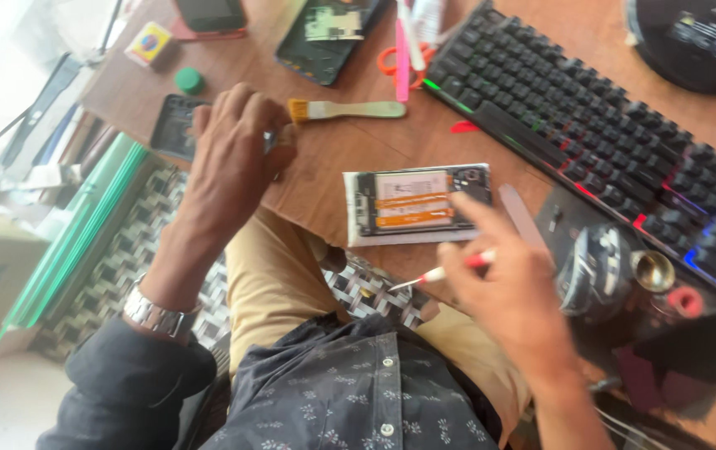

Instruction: The person removes the SIM card from a smartphone, then uses a plastic pry tool to separate the back cover. After opening the phone, the person uses a screwdriver to remove screws from the internal frame.

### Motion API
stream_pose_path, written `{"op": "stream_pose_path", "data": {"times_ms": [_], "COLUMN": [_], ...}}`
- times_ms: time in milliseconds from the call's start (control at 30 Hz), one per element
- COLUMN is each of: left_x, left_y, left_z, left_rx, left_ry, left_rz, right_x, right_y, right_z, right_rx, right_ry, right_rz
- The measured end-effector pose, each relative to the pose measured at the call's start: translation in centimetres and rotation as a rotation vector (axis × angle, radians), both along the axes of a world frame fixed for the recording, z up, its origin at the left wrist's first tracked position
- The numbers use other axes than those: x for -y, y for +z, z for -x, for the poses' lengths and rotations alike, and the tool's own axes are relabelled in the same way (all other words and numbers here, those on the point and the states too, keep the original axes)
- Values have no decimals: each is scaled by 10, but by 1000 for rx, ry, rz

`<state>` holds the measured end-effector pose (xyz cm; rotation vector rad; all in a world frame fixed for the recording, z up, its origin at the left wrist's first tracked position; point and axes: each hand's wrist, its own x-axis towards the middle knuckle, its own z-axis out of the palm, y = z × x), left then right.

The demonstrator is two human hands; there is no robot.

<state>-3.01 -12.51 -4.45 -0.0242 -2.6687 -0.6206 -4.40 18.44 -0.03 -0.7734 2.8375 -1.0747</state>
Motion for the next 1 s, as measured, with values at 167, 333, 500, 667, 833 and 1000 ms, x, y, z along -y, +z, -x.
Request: {"op": "stream_pose_path", "data": {"times_ms": [167, 333, 500, 667, 833, 1000], "left_x": [31, 45, 44, 16, -53, -91], "left_y": [-18, -30, -22, -5, -4, -17], "left_z": [-18, -23, -22, -18, -1, 14], "left_rx": [39, 72, 41, -31, -87, -35], "left_ry": [41, 42, 35, -21, -286, -352], "left_rz": [82, 118, 165, -58, -176, -134], "right_x": [-11, -6, -3, -19, -25, -20], "right_y": [7, 15, 23, 38, 36, 24], "right_z": [11, 8, 8, 7, 11, 14], "right_rx": [180, 240, 231, -46, -101, -226], "right_ry": [-231, -340, -400, -276, -187, -10], "right_rz": [-10, -35, 130, 81, 17, -115]}}
